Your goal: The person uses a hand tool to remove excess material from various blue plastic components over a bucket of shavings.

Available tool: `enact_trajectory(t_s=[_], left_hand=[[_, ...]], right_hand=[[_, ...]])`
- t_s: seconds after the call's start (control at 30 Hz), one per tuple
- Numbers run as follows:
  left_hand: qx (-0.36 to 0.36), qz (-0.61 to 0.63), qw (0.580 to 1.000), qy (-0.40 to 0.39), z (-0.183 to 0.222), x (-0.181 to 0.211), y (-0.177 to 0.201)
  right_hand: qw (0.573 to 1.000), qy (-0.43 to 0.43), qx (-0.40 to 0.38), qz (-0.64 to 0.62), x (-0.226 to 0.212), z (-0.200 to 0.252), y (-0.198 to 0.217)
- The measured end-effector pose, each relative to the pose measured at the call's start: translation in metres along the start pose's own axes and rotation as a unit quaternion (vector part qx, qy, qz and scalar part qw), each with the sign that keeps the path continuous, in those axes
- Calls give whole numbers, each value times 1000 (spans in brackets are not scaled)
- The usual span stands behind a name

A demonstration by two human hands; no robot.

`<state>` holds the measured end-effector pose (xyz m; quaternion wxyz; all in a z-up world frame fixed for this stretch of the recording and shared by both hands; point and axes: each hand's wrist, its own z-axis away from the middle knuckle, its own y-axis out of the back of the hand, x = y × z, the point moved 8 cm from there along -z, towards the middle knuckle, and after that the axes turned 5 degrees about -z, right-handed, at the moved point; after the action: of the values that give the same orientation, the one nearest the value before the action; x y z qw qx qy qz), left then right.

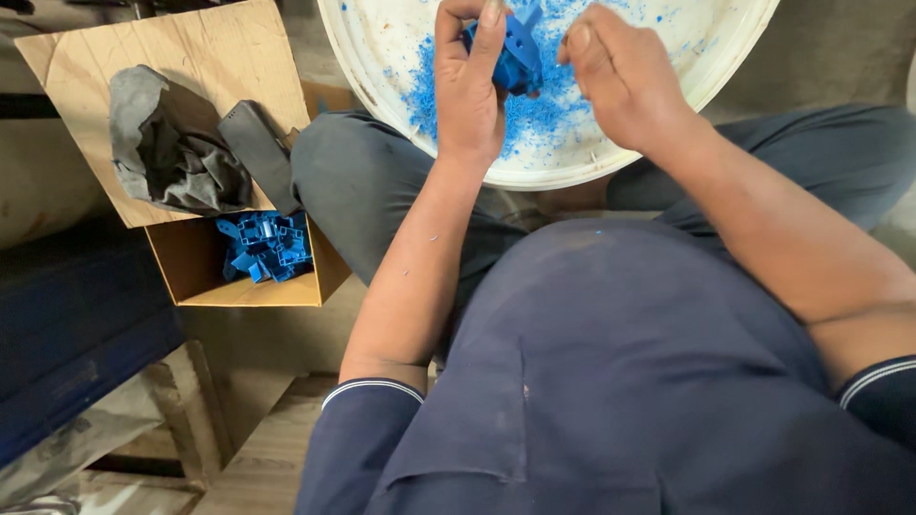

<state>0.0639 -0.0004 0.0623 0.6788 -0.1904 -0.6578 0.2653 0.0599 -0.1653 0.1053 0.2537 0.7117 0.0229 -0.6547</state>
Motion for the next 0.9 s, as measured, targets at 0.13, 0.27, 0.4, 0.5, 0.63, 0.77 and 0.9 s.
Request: enact_trajectory(t_s=[0.13,0.27,0.4,0.5,0.63,0.77,0.9], left_hand=[[-42,21,998,41,2,0,-13],[-38,-6,997,61,4,-6,-10],[-48,0,996,74,3,-17,-9],[-45,11,996,81,4,-23,-7],[-40,21,996,71,4,-25,-5],[-28,14,998,45,1,-27,0],[-17,17,999,32,-1,-24,2]], right_hand=[[998,47,33,25,-8,-4,8],[991,105,55,56,-13,-8,8],[993,107,39,27,-10,-11,6],[995,88,38,30,-8,-10,5],[995,86,46,23,-7,0,1],[995,92,30,24,-7,12,-5],[999,36,-14,-13,0,22,-13]])
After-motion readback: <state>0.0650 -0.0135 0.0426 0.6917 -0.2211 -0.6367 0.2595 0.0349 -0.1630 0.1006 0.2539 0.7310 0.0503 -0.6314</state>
